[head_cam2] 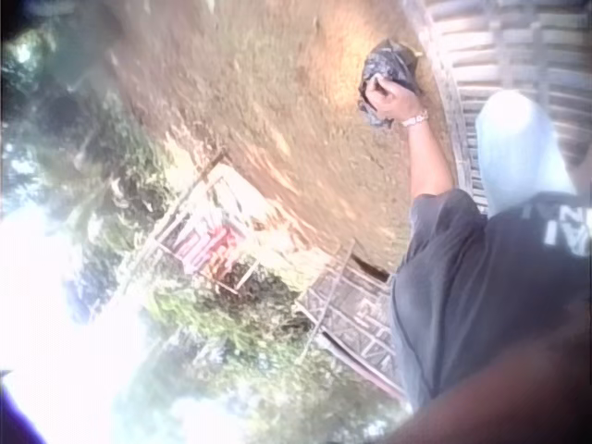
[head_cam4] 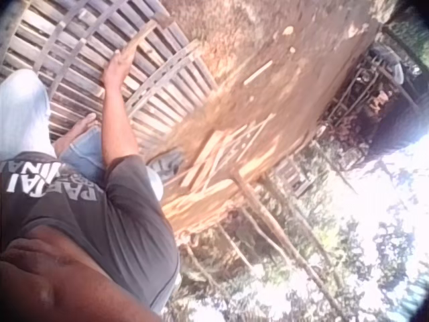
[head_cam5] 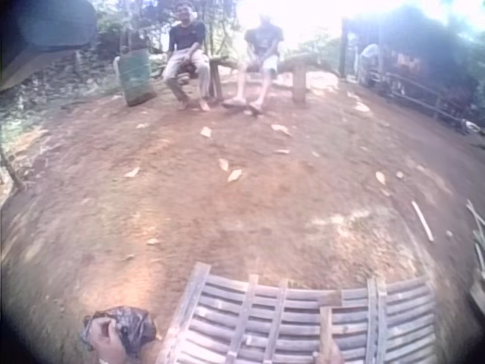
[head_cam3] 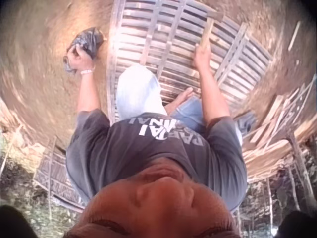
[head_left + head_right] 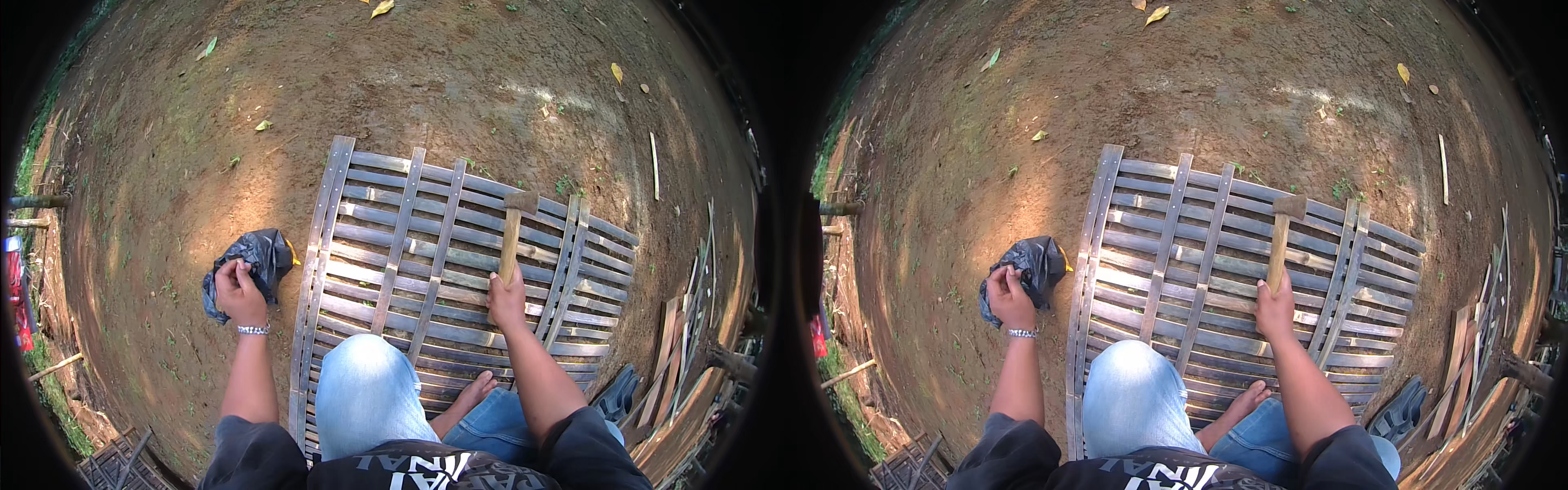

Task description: The person sits on the ground and uses a hammer to drive nails into a wooden slat structure. They repeatedly pick up nails from a black plastic bag and secure them into the wooden frame.

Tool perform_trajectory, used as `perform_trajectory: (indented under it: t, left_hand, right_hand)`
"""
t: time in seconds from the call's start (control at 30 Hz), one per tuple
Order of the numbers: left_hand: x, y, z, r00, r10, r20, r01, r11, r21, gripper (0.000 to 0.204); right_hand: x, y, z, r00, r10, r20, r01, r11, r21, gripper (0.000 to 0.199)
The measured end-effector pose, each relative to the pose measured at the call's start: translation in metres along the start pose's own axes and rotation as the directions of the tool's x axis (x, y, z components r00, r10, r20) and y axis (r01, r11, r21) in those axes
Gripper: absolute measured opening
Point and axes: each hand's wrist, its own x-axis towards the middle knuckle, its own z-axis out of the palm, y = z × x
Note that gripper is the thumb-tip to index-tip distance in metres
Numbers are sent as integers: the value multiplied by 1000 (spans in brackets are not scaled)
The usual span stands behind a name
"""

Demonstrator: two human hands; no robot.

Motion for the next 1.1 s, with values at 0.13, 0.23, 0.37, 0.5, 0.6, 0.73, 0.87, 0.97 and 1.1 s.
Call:
perform_trajectory:
  t: [0.13,0.23,0.37,0.5,0.6,0.73,0.87,0.97,1.1]
  left_hand:
    - [-49,88,52,999,-21,42,38,892,-451,12]
    - [-82,112,118,907,59,417,180,841,-510,10]
    - [-125,125,223,884,30,466,163,916,-368,9]
    - [-149,142,280,971,32,237,11,984,-176,9]
    - [-163,132,296,949,140,282,-118,989,-92,8]
    - [-167,133,302,927,168,334,-166,985,-36,9]
    - [-170,133,299,909,184,374,-197,980,-4,11]
    - [-169,133,303,917,173,360,-180,984,-15,11]
    - [-166,136,299,924,105,368,-128,991,39,8]
  right_hand:
    - [1,6,-8,999,-6,-36,6,1000,1,62]
    - [0,-4,-7,1000,-18,-26,17,1000,-25,60]
    - [7,-6,8,1000,6,31,-6,1000,8,62]
    - [10,-21,12,995,27,96,-25,1000,-19,61]
    - [11,-25,4,986,6,166,-4,1000,-12,60]
    - [7,-30,-12,976,34,214,-4,990,-138,60]
    - [11,-20,-25,967,78,244,0,952,-307,62]
    - [22,-18,-27,962,2,273,111,910,-399,62]
    - [20,-21,-35,941,-49,334,215,851,-479,59]
